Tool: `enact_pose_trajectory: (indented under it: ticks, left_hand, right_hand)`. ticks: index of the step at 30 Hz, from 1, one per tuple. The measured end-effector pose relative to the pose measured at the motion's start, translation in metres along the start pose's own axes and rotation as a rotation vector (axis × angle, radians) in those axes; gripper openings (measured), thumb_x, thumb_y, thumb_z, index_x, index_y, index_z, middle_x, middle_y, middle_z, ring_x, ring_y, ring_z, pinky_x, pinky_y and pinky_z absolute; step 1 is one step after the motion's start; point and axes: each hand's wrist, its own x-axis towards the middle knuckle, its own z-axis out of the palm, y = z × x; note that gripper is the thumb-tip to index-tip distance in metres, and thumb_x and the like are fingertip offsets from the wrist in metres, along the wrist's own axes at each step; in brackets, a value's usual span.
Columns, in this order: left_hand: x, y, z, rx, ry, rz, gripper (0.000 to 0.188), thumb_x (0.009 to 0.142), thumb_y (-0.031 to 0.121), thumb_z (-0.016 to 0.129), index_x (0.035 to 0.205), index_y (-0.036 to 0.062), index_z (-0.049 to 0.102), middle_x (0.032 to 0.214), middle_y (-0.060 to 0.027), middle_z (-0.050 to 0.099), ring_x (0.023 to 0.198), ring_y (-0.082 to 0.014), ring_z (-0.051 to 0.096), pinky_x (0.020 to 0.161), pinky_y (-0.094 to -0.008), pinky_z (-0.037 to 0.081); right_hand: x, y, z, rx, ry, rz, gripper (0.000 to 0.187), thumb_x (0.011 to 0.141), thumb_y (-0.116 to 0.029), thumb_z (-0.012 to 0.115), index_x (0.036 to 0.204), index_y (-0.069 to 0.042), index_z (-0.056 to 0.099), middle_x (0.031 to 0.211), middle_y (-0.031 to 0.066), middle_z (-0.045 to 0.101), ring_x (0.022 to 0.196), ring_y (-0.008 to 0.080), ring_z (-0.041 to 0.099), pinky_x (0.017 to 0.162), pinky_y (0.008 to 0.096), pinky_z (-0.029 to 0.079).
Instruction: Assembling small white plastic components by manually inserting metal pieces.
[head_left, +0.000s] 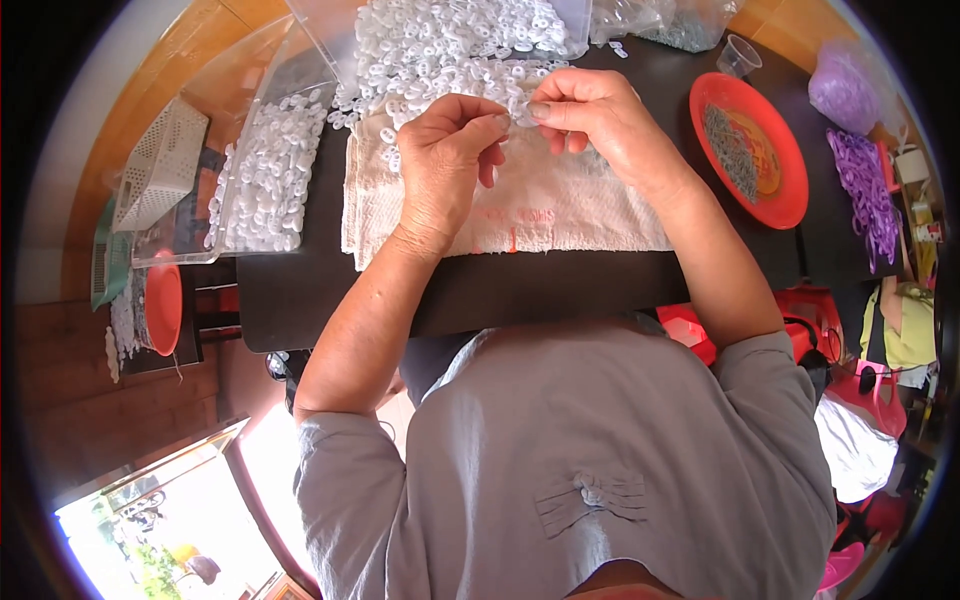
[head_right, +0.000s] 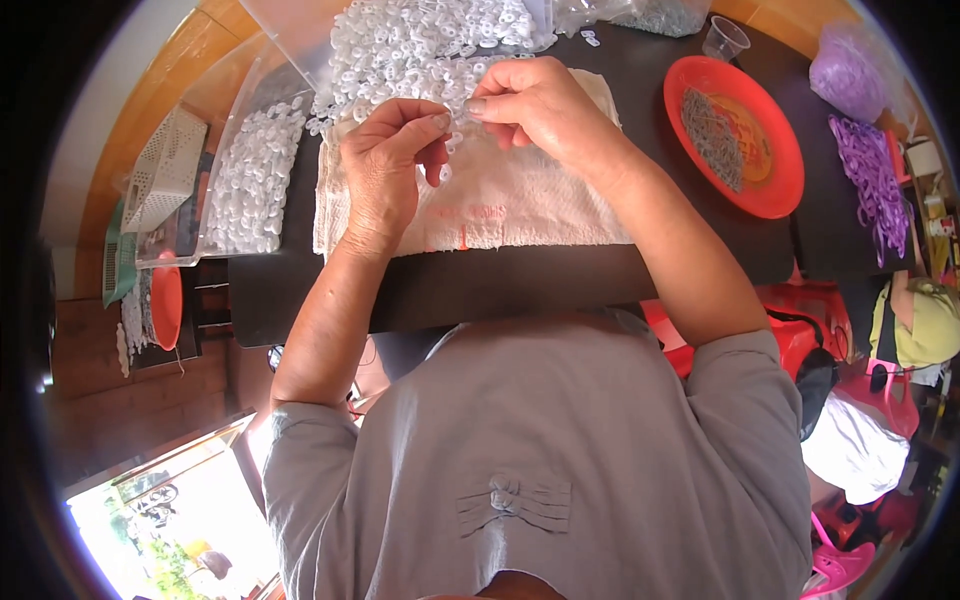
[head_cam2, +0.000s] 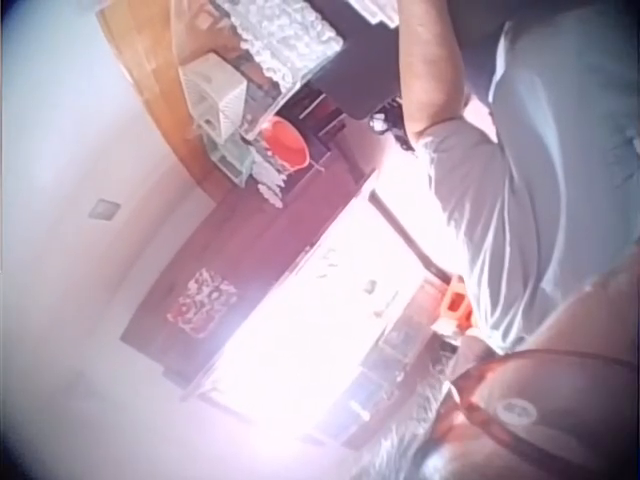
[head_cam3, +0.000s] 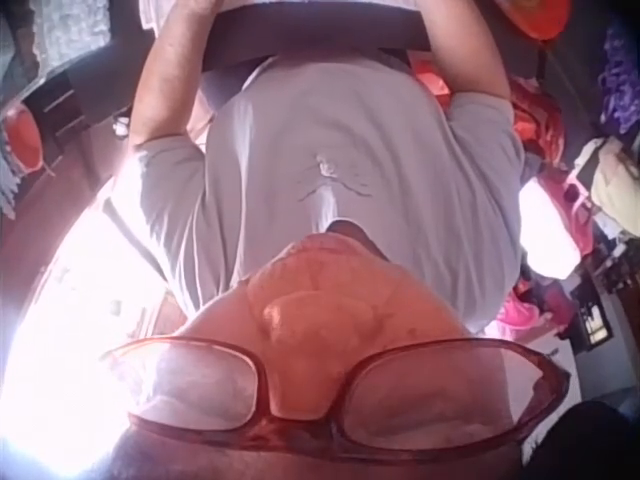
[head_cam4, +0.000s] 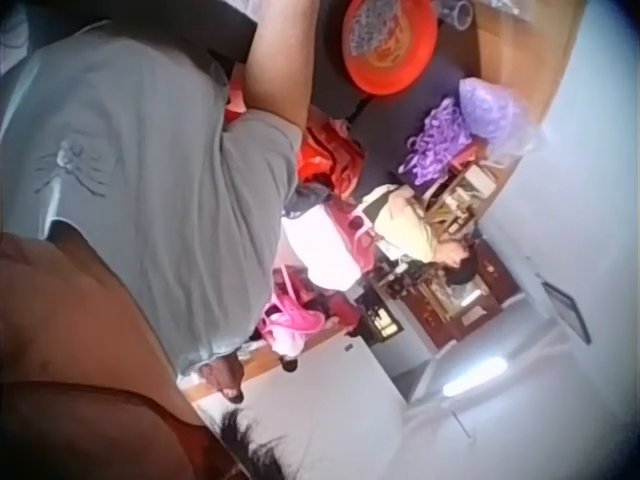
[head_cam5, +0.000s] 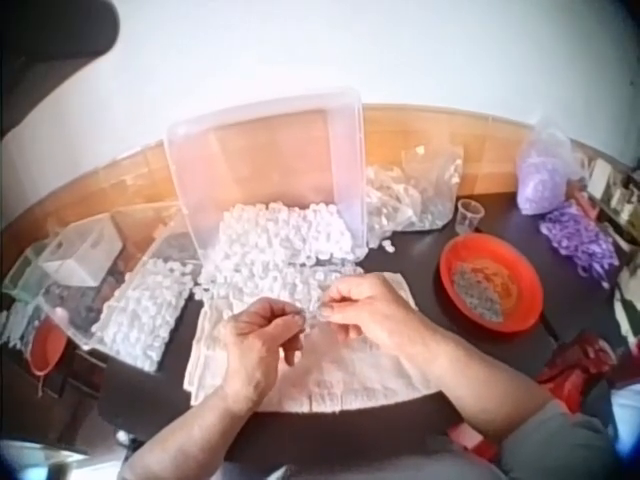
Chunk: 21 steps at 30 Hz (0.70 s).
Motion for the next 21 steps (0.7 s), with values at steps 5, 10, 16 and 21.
enact_pose_trajectory:
  ticks: [5, 10, 16, 21]
  left_hand:
    - [-0.0002, -0.0009, -0.0008, 0.022, -0.025, 0.022, 0.009, 0.083, 0.004, 0.063, 0.087, -0.0046, 0.064, 0.069, -0.0053, 0.061, 0.052, -0.0083, 0.053, 0.042, -0.0216, 0.040]
    - [-0.0015, 0.0001, -0.0004, 0.038, -0.026, 0.021, 0.008, 0.083, 0.003, 0.062, 0.086, -0.0042, 0.064, 0.068, -0.0049, 0.061, 0.051, -0.0080, 0.052, 0.041, -0.0215, 0.040]
    - [-0.0033, -0.0011, 0.0006, 0.069, -0.004, 0.006, 0.009, 0.084, 0.003, 0.062, 0.088, -0.0042, 0.064, 0.070, -0.0053, 0.061, 0.053, -0.0087, 0.054, 0.043, -0.0216, 0.042]
    - [-0.0028, -0.0018, 0.0021, -0.100, -0.046, 0.021, 0.012, 0.084, -0.002, 0.063, 0.095, -0.0045, 0.064, 0.077, -0.0069, 0.063, 0.060, -0.0100, 0.057, 0.047, -0.0219, 0.044]
  right_hand:
    - [0.0000, 0.0011, 0.0001, -0.001, -0.018, -0.009, 0.014, 0.086, -0.017, 0.061, 0.085, -0.003, 0.064, 0.070, -0.0002, 0.060, 0.061, 0.0067, 0.055, 0.053, 0.0210, 0.038]
    - [-0.0008, -0.0001, -0.0002, 0.001, -0.019, -0.011, 0.014, 0.087, -0.016, 0.061, 0.086, -0.003, 0.064, 0.070, -0.0002, 0.060, 0.060, 0.0067, 0.055, 0.053, 0.0207, 0.038]
    - [-0.0016, 0.0037, 0.0076, 0.009, -0.051, 0.010, 0.015, 0.087, -0.018, 0.062, 0.087, -0.004, 0.065, 0.070, 0.0000, 0.060, 0.060, 0.0068, 0.055, 0.054, 0.0206, 0.039]
    - [-0.0019, -0.0012, 0.0008, 0.107, -0.045, 0.057, 0.016, 0.088, -0.018, 0.061, 0.086, -0.003, 0.064, 0.071, 0.0005, 0.061, 0.060, 0.0080, 0.058, 0.053, 0.0206, 0.040]
